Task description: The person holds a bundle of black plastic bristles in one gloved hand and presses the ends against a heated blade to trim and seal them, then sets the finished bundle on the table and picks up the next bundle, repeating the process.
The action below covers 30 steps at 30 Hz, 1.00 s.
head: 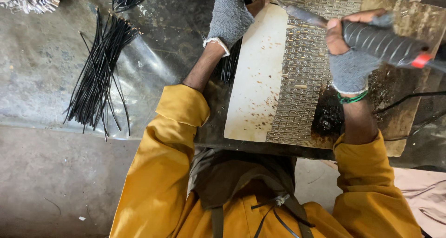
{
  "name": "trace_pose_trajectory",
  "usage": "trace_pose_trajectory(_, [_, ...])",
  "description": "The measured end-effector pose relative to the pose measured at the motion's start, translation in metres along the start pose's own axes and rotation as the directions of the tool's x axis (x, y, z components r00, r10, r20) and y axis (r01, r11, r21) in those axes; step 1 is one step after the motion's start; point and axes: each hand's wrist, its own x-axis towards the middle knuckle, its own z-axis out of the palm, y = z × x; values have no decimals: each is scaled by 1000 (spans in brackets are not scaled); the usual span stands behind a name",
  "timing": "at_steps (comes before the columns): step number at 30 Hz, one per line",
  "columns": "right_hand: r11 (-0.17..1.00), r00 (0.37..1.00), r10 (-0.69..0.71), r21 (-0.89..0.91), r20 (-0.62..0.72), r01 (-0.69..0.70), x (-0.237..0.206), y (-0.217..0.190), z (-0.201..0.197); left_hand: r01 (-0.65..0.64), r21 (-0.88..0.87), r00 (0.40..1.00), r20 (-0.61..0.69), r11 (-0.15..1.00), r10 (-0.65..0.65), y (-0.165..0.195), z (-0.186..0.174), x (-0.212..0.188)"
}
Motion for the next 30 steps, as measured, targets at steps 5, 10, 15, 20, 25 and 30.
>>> trace_pose_trajectory(5, [995, 998, 41, 89, -38, -38, -13, 7, -20, 44, 38, 999, 26, 998, -45, 2, -1, 3])
trace_pose_trajectory(10, [962, 950, 232, 193, -211, -193, -47, 19, -98, 29, 48, 999, 14, 998, -30, 7, -5, 5])
trace_pose_trajectory(15, [940, 878, 340, 145, -337, -308, -120, 22, -175, 59, -89, 998, 22, 994, -57, 13, -15, 7])
trace_pose_trajectory(20, [912, 787, 405, 144, -465, -384, -177, 31, -224, 132, -382, 991, 83, 915, -108, 18, -33, 5])
trace_pose_trajectory(25, [895, 701, 443, 320, -559, -310, -187, 17, -226, 47, -391, 999, -2, 919, -52, 24, -49, 16])
trace_pose_trajectory(30, [885, 849, 355, -150, -391, -440, -166, -30, -189, 99, -313, 994, -15, 945, -110, 25, -55, 22])
